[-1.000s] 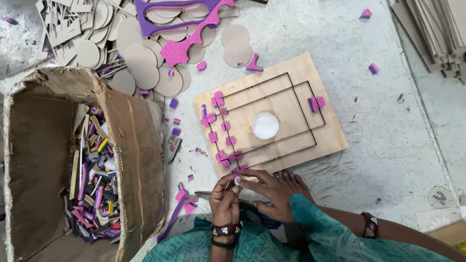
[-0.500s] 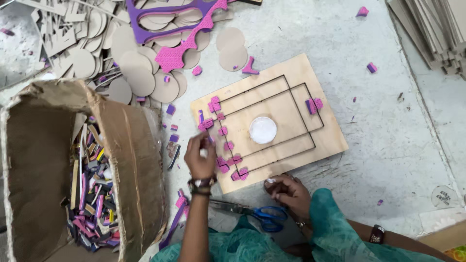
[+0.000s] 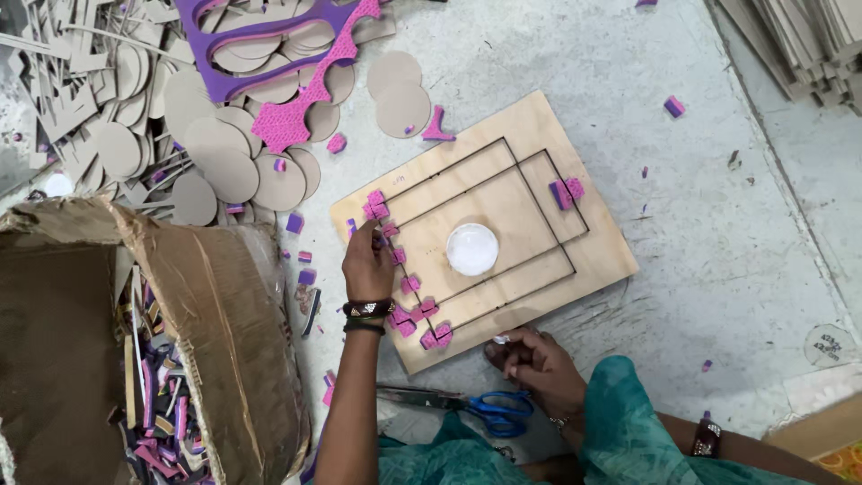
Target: The person sits on the workshop floor cutting small pink foam pieces with scissors and placing the cut pieces onto a wooden template board, occasionally picking pieces from a cardboard box of foam scraps and trimming purple foam shapes.
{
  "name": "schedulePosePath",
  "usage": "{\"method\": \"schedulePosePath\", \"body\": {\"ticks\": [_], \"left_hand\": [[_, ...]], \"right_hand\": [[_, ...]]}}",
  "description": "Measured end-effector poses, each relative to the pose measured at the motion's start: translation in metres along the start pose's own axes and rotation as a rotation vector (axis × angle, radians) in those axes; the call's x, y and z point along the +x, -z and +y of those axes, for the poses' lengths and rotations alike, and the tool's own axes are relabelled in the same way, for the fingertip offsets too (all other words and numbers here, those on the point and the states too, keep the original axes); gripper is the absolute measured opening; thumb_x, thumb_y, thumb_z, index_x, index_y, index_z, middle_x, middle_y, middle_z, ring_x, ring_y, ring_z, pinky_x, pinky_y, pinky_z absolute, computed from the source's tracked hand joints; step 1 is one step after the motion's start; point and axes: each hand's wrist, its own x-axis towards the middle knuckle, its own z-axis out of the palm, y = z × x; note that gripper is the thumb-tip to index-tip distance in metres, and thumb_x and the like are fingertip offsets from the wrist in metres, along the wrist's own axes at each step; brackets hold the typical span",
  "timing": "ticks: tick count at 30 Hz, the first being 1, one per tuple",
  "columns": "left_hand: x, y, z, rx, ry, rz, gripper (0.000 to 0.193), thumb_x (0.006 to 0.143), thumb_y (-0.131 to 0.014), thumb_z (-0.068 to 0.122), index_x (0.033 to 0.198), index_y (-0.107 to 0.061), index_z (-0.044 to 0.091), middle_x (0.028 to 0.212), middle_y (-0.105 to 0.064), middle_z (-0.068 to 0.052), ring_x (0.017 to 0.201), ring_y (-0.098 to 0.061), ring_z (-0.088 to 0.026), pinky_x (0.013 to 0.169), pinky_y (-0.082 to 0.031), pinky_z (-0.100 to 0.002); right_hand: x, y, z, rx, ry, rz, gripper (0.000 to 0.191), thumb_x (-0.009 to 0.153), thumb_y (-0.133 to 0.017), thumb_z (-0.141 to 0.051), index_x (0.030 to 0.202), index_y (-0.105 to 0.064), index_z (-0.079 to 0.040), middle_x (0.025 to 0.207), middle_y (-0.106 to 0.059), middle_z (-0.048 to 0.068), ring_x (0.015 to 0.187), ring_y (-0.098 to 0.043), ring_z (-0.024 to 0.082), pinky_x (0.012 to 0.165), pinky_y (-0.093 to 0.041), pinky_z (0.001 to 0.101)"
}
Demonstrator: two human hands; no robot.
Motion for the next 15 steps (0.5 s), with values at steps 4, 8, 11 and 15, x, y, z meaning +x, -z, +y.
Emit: {"method": "schedulePosePath", "body": {"ticks": [4, 8, 11, 15], "left_hand": [[0.0021, -0.0027, 0.0013, 0.019, -0.006, -0.009, 0.043, 0.085, -0.061, -0.009, 0.126, -0.064, 0.002, 0.101, -0.068, -0.018, 0.089, -0.068, -0.034, 0.081, -0.056, -0.043], [0.0032, -0.0038, 0.0019, 0.071, -0.077, -0.005, 0.041, 0.084, -0.062, -0.009, 0.124, -0.065, 0.002, 0.103, -0.068, -0.020, 0.091, -0.067, -0.036, 0.081, -0.055, -0.045], [0.0052, -0.0047, 0.0018, 0.042, -0.006, -0.023, 0.038, 0.084, -0.063, -0.008, 0.121, -0.065, 0.003, 0.100, -0.067, -0.018, 0.087, -0.068, -0.034, 0.079, -0.056, -0.044], [0.0063, -0.0052, 0.0030, 0.053, -0.007, -0.003, 0.037, 0.082, -0.062, -0.010, 0.117, -0.066, 0.003, 0.099, -0.064, -0.019, 0.087, -0.067, -0.036, 0.076, -0.056, -0.044]], "right_hand": [[0.0009, 0.0016, -0.0041, -0.017, -0.035, 0.009, 0.049, 0.085, -0.063, 0.006, 0.132, -0.055, -0.002, 0.088, -0.066, 0.012, 0.083, -0.064, 0.018, 0.067, -0.049, 0.0302], [-0.0008, 0.0011, -0.0090, -0.066, -0.038, 0.003, 0.049, 0.084, -0.062, 0.005, 0.133, -0.057, -0.002, 0.089, -0.067, 0.011, 0.084, -0.064, 0.017, 0.066, -0.049, 0.0296], [-0.0005, 0.0012, -0.0088, -0.044, -0.042, 0.003, 0.048, 0.085, -0.061, 0.005, 0.132, -0.055, -0.002, 0.088, -0.067, 0.012, 0.083, -0.065, 0.018, 0.065, -0.049, 0.0296], [0.0020, 0.0012, -0.0062, -0.030, -0.015, -0.014, 0.049, 0.084, -0.061, 0.007, 0.132, -0.055, 0.001, 0.087, -0.066, 0.013, 0.082, -0.065, 0.019, 0.065, -0.049, 0.0296]]}}
